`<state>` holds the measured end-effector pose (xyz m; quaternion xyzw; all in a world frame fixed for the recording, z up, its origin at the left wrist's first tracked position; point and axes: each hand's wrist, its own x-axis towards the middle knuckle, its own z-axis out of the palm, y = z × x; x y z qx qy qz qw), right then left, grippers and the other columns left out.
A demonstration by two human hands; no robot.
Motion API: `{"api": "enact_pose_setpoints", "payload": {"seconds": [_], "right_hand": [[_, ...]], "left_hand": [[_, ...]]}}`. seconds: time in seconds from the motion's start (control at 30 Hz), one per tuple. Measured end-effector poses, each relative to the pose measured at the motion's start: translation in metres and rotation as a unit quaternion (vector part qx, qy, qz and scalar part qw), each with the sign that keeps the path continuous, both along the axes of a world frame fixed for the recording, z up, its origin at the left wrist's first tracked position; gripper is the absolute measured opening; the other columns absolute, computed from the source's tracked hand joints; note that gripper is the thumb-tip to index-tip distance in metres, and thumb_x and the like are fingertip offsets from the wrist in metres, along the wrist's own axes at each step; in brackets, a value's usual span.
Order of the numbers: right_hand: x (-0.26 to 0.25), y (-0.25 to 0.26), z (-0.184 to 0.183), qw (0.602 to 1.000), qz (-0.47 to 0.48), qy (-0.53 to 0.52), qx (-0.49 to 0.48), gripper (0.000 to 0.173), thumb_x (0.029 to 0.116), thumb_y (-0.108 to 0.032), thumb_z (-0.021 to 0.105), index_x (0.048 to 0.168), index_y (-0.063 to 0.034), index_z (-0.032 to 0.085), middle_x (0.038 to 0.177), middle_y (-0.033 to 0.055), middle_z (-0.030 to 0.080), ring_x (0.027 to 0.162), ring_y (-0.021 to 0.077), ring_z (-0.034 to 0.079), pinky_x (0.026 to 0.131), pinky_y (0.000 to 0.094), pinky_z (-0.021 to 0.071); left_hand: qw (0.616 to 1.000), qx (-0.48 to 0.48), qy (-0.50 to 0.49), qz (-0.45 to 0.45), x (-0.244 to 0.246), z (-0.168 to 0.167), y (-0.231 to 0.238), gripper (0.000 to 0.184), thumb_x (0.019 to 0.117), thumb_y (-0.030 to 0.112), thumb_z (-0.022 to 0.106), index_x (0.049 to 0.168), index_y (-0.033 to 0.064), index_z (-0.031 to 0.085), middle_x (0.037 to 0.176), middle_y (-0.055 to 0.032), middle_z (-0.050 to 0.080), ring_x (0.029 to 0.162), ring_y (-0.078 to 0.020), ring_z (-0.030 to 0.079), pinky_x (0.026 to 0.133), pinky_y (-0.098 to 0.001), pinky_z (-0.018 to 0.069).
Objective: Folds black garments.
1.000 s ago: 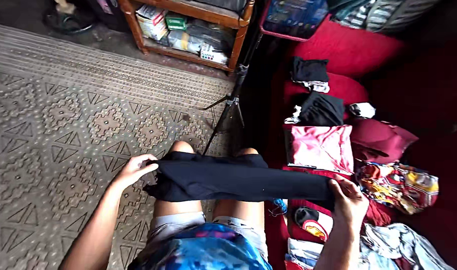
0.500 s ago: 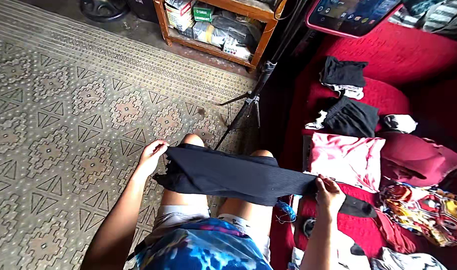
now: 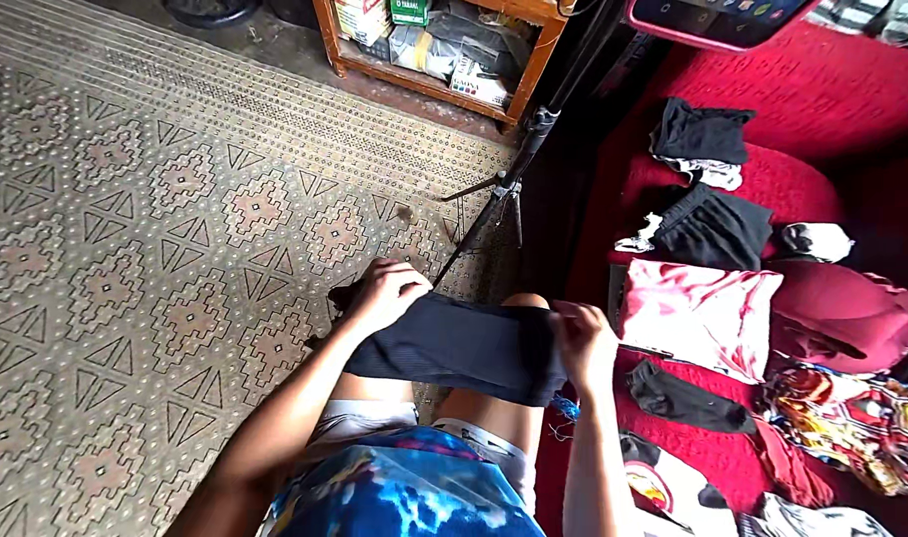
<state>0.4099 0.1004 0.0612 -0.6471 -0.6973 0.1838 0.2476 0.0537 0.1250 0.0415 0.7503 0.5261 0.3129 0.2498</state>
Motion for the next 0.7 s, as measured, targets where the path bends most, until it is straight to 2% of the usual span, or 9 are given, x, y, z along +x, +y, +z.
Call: {"api": "enact_pose_setpoints", "payload": {"seconds": [0.1, 0.2, 0.33, 0.47, 0.6, 0.7], "right_hand": [[-0.043, 0.007, -0.018, 0.995, 0.104, 0.003, -0.002, 0.031, 0.0963, -0.037, 0.068, 0.109, -0.0107, 0.078, 0.112, 0.0093, 0.075, 0.112, 0.0284, 0.067, 0.097, 0.0569, 0.0495], [-0.065, 0.001, -0.032, 0.99, 0.127, -0.052, -0.021, 0.033, 0.0928, -0.04, 0.072, 0.112, -0.013, 0.078, 0.107, 0.0084, 0.075, 0.107, 0.0294, 0.068, 0.099, 0.0593, 0.0438], [-0.064, -0.008, -0.05, 0.99, 0.101, -0.039, 0.095, 0.016, 0.091, -0.027, 0.074, 0.097, -0.0134, 0.079, 0.094, 0.0072, 0.074, 0.094, 0.0272, 0.069, 0.093, 0.054, 0.0457], [-0.06, -0.012, -0.054, 0.981, 0.12, 0.003, 0.154, 0.011, 0.0925, -0.017, 0.068, 0.089, -0.0139, 0.078, 0.088, 0.0061, 0.072, 0.091, 0.0257, 0.067, 0.091, 0.0489, 0.045], [-0.058, -0.018, -0.054, 0.975, 0.133, 0.008, 0.18, 0.015, 0.092, -0.012, 0.064, 0.084, -0.0135, 0.077, 0.085, 0.0059, 0.071, 0.087, 0.0244, 0.064, 0.088, 0.0428, 0.0447], [-0.057, -0.019, -0.056, 0.973, 0.118, 0.013, 0.196, 0.015, 0.0927, -0.013, 0.065, 0.083, -0.0131, 0.077, 0.084, 0.0066, 0.07, 0.086, 0.0237, 0.063, 0.086, 0.0419, 0.044]], "left_hand": [[0.995, -0.055, 0.055, -0.055, 0.032, -0.006, 0.007, 0.019, 0.0988, 0.023, 0.065, 0.099, 0.0102, 0.078, 0.1, -0.0067, 0.074, 0.101, -0.0243, 0.067, 0.095, -0.0523, 0.0469], [0.984, -0.119, 0.111, -0.068, 0.044, -0.004, 0.009, 0.022, 0.1014, 0.026, 0.061, 0.102, 0.0122, 0.077, 0.105, -0.007, 0.072, 0.107, -0.0262, 0.064, 0.096, -0.0537, 0.0435], [0.987, -0.114, 0.087, -0.076, 0.039, -0.011, 0.007, 0.022, 0.0985, 0.031, 0.066, 0.101, 0.0122, 0.076, 0.1, -0.0064, 0.072, 0.101, -0.0248, 0.065, 0.092, -0.0526, 0.0449], [0.984, -0.13, 0.091, -0.082, 0.038, -0.011, 0.003, 0.034, 0.0848, 0.042, 0.08, 0.104, 0.0151, 0.076, 0.101, -0.0042, 0.072, 0.103, -0.0244, 0.063, 0.097, -0.0542, 0.0404], [0.986, -0.116, 0.084, -0.088, 0.042, -0.009, -0.001, 0.024, 0.0865, 0.032, 0.08, 0.1, 0.0128, 0.075, 0.097, -0.0052, 0.071, 0.101, -0.0247, 0.063, 0.097, -0.0537, 0.0384], [0.988, -0.102, 0.065, -0.092, 0.045, -0.012, -0.002, 0.026, 0.0872, 0.037, 0.078, 0.101, 0.015, 0.076, 0.098, -0.0029, 0.071, 0.1, -0.0221, 0.063, 0.096, -0.0534, 0.0381]]}}
